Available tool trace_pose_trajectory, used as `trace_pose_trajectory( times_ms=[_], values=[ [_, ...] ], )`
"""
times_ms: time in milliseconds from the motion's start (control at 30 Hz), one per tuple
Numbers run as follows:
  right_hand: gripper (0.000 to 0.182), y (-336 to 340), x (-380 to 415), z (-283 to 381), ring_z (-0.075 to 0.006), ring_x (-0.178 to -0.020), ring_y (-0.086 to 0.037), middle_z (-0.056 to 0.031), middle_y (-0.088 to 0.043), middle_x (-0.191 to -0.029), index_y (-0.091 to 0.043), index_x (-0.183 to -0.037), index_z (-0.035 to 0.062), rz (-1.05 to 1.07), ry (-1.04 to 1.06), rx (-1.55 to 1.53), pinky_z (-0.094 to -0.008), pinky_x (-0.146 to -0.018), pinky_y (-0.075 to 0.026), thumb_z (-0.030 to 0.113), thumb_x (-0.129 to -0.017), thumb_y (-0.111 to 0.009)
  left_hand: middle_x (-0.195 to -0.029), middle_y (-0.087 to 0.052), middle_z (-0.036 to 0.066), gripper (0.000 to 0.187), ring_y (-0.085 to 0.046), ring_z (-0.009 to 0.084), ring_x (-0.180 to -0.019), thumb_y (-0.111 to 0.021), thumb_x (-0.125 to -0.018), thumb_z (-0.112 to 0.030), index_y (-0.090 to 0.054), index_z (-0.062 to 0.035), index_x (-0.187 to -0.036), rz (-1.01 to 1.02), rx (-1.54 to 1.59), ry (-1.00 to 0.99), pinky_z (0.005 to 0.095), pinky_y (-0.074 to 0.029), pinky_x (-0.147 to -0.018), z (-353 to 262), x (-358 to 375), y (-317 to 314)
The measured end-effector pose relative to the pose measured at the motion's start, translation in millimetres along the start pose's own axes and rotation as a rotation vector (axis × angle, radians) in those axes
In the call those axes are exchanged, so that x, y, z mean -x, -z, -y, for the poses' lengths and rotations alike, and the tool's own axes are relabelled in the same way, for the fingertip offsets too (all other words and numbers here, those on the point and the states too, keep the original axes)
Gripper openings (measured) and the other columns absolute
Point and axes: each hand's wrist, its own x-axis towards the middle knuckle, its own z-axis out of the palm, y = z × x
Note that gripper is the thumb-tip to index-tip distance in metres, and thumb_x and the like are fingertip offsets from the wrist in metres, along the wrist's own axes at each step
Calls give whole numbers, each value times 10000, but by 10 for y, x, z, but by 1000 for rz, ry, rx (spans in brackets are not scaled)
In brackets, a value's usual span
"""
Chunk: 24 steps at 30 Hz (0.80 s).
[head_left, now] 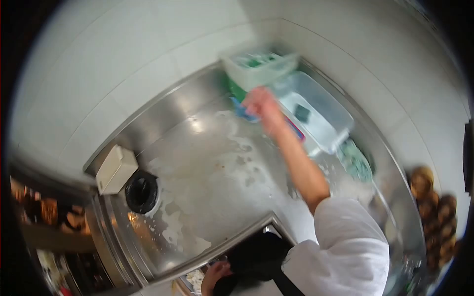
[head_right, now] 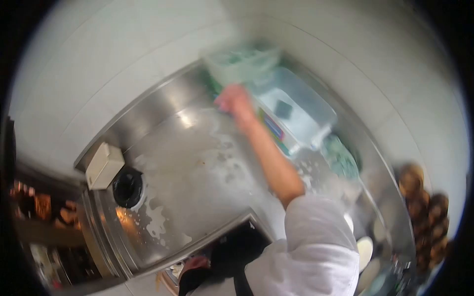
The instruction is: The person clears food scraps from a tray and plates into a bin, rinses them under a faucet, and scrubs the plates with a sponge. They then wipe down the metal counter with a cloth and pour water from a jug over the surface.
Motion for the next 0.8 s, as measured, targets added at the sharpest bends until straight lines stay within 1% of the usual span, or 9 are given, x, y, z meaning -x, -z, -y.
trace_pose_trajectory(
  times_ms=[67,100,167,267,367,500,633,700,800],
  values=[
    [221,-352,1162,-285,-165,-795,-626,-54,-618,-941,-551,-1115,94,-57,-149,-41,-316,-704,-504,104,-902,-609,-883,-676,107,328,-645,137,-747,-628,-929,-189,-586,9,-1187,131,-97,-20,272,-504,-665,-810,-54,-66],
    [303,-292,1708,-423,-171,-877,-651,-64,-627,-982,-555,-1189,83,103,-38,64,-317,-734,-515,39,-892,-592,-878,-674,107,302,-636,131,-725,-612,-940,-182,-589,4,-1176,206,-189,-87,271,-501,-653,-985,-209,-37],
    [313,-418,2720,135,-174,-887,-657,-66,-636,-1035,-567,-1214,59,41,-348,506,-310,-751,-522,51,-902,-579,-869,-674,129,277,-626,143,-702,-591,-951,-176,-583,3,-1162,403,-216,-161,278,-506,-646,-1368,-421,-127],
    [324,145,4195,413,-176,-905,-655,-67,-645,-1054,-576,-1230,45,-60,-427,438,-308,-775,-528,85,-908,-582,-937,-679,157,283,-652,192,-725,-552,-962,-158,-558,13,-1186,744,-195,-162,300,-525,-687,-1514,-754,-305],
    [332,657,5686,869,-162,-954,-644,-65,-656,-1070,-582,-1230,62,-772,-599,332,-305,-804,-528,104,-901,-571,-1069,-658,197,322,-678,246,-806,-503,-975,-141,-506,23,-1253,1055,-157,-265,322,-530,-722,-1789,-521,-1058],
    [159,1459,7516,990,-149,-852,-627,-60,-654,-955,-612,-1060,76,-1755,-173,-195,-270,-724,-534,119,-918,-558,-1280,-552,233,451,-620,324,-1089,-517,-975,-194,-405,26,-1353,1227,-171,-105,376,-511,-872,-1801,-246,-2426],
    [116,2114,8919,1183,-156,-795,-631,-68,-639,-886,-607,-1013,55,-1977,-178,-226,-257,-678,-542,100,-914,-565,-1306,-527,219,443,-536,343,-1217,-542,-958,-202,-427,17,-1325,1229,-100,156,412,-460,-968,-978,-133,-3912],
    [84,2716,9578,1311,-165,-716,-617,-70,-623,-822,-610,-970,38,-1920,-47,-320,-268,-614,-541,77,-904,-576,-1328,-496,210,452,-468,333,-1279,-573,-928,-208,-435,-18,-1314,1014,-31,595,459,-414,-1018,-368,-207,-4569],
    [100,3844,10231,1545,-181,-714,-619,-85,-623,-800,-615,-947,11,-1943,-330,132,-288,-635,-556,67,-918,-537,-1343,-459,217,481,-456,309,-1269,-601,-901,-234,-431,-46,-1310,761,-285,592,466,-422,-985,388,-314,-5355]
  ],
)
